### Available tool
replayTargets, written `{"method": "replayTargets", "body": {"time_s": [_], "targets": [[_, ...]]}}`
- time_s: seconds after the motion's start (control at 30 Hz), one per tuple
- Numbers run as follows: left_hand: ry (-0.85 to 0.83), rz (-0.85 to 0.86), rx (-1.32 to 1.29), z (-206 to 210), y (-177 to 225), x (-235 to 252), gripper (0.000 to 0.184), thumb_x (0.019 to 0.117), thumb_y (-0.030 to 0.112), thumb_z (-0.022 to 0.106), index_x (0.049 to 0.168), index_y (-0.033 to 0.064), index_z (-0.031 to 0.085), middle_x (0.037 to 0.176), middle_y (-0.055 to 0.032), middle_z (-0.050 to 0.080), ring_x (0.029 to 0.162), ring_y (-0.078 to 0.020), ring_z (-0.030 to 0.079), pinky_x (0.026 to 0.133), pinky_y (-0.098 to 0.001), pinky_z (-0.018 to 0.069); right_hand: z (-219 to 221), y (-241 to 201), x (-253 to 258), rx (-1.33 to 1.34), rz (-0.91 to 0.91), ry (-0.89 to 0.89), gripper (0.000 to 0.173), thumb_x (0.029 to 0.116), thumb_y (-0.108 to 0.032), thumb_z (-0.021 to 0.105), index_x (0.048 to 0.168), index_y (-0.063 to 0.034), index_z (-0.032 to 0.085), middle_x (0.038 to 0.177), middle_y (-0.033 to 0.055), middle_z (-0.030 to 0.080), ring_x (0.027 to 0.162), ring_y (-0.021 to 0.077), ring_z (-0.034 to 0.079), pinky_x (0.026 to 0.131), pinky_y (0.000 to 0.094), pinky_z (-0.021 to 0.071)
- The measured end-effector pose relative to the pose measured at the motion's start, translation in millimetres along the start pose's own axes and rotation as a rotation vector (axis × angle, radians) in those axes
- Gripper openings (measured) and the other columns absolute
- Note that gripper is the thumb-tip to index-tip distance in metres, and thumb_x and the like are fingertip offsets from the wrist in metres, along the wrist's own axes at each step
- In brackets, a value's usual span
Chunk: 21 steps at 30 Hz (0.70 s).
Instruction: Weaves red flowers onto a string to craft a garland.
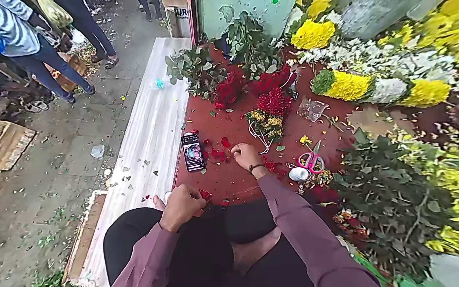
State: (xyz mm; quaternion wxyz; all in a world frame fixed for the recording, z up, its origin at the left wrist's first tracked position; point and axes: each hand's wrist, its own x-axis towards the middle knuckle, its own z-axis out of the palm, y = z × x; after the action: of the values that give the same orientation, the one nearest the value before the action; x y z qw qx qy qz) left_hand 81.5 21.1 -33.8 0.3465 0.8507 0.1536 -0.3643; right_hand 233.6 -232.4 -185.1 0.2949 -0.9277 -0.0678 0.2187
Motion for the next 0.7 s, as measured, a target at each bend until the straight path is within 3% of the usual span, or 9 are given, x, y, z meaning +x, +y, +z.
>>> {"method": "replayTargets", "body": {"time_s": [0.07, 0.2, 0.33, 0.43, 0.53, 0.57, 0.6, 0.67, 0.7], "targets": [[-0.031, -0.011, 0.015, 2, 2, 0, 0.018, 0.0817, 0.039, 0.077, 0.082, 0.0209, 0.078, 0.069, 0.0025, 0.070, 0.063, -0.0151, 0.066, 0.063, -0.0481, 0.0544, 23, 17, 30, -0.162, -0.128, 0.132, 0.022, 0.0895, -0.009, 0.068, 0.106, -0.0203, 0.078, 0.110, 0.0085, 0.070, 0.106, 0.0325, 0.066, 0.086, 0.0603, 0.0555], [-0.061, -0.025, 0.034, 7, 1, 2, 0.018, 0.0812, 0.038, 0.076, 0.084, 0.0203, 0.078, 0.075, 0.0019, 0.072, 0.070, -0.0165, 0.069, 0.068, -0.0496, 0.0571, 39, 12, 69, -0.364, -0.218, 0.083, 0.026, 0.0869, -0.013, 0.074, 0.113, -0.0174, 0.077, 0.126, 0.0102, 0.065, 0.121, 0.0362, 0.059, 0.094, 0.0608, 0.0519], [-0.083, -0.007, 0.037, 10, 2, 4, 0.018, 0.0811, 0.038, 0.075, 0.083, 0.0209, 0.077, 0.074, 0.0027, 0.073, 0.070, -0.0153, 0.070, 0.068, -0.0490, 0.0577, 27, 7, 67, -0.360, -0.110, 0.010, 0.016, 0.0787, -0.017, 0.076, 0.095, -0.0163, 0.075, 0.109, 0.0040, 0.070, 0.112, 0.0294, 0.063, 0.088, 0.0575, 0.0528], [-0.085, 0.011, 0.052, 11, 5, 5, 0.019, 0.0816, 0.040, 0.075, 0.084, 0.0212, 0.077, 0.075, 0.0028, 0.073, 0.069, -0.0148, 0.070, 0.068, -0.0486, 0.0576, 7, 2, 53, -0.145, 0.052, -0.045, 0.027, 0.0796, -0.018, 0.079, 0.105, -0.0137, 0.070, 0.098, 0.0127, 0.073, 0.096, 0.0357, 0.070, 0.080, 0.0649, 0.0548], [-0.074, 0.025, 0.046, 11, 2, 2, 0.019, 0.0809, 0.039, 0.076, 0.084, 0.0205, 0.078, 0.074, 0.0021, 0.072, 0.069, -0.0156, 0.069, 0.068, -0.0495, 0.0561, -7, 3, 37, 0.132, 0.073, -0.012, 0.041, 0.0821, -0.011, 0.078, 0.122, -0.0191, 0.072, 0.102, 0.0115, 0.073, 0.094, 0.0321, 0.070, 0.085, 0.0622, 0.0555], [-0.070, 0.028, 0.043, 11, 1, 1, 0.019, 0.0809, 0.039, 0.076, 0.084, 0.0202, 0.078, 0.074, 0.0020, 0.072, 0.069, -0.0158, 0.068, 0.067, -0.0492, 0.0560, -12, 0, 27, 0.220, 0.080, -0.008, 0.036, 0.0849, -0.010, 0.076, 0.120, -0.0187, 0.074, 0.105, 0.0109, 0.074, 0.094, 0.0293, 0.071, 0.086, 0.0582, 0.0575], [-0.068, 0.025, 0.037, 11, 0, 0, 0.020, 0.0814, 0.039, 0.076, 0.084, 0.0198, 0.078, 0.074, 0.0015, 0.072, 0.068, -0.0161, 0.068, 0.066, -0.0489, 0.0554, -15, -2, 14, 0.303, 0.081, -0.004, 0.028, 0.0869, -0.009, 0.075, 0.114, -0.0165, 0.076, 0.101, 0.0096, 0.075, 0.085, 0.0259, 0.073, 0.079, 0.0527, 0.0615], [-0.063, 0.026, 0.028, 10, 0, -1, 0.021, 0.0821, 0.039, 0.076, 0.086, 0.0185, 0.078, 0.075, -0.0005, 0.072, 0.068, -0.0184, 0.068, 0.067, -0.0507, 0.0554, -16, -3, -23, 0.477, 0.076, 0.009, 0.017, 0.0875, -0.009, 0.076, 0.104, -0.0119, 0.074, 0.090, 0.0099, 0.076, 0.069, 0.0238, 0.070, 0.062, 0.0438, 0.0585], [-0.057, 0.029, 0.026, 10, 0, -1, 0.020, 0.0823, 0.038, 0.076, 0.086, 0.0179, 0.079, 0.076, -0.0014, 0.073, 0.069, -0.0192, 0.068, 0.068, -0.0517, 0.0556, -18, -8, -38, 0.539, 0.060, 0.015, 0.016, 0.0863, -0.008, 0.079, 0.101, -0.0097, 0.071, 0.089, 0.0104, 0.075, 0.069, 0.0231, 0.069, 0.062, 0.0424, 0.0581]]}}
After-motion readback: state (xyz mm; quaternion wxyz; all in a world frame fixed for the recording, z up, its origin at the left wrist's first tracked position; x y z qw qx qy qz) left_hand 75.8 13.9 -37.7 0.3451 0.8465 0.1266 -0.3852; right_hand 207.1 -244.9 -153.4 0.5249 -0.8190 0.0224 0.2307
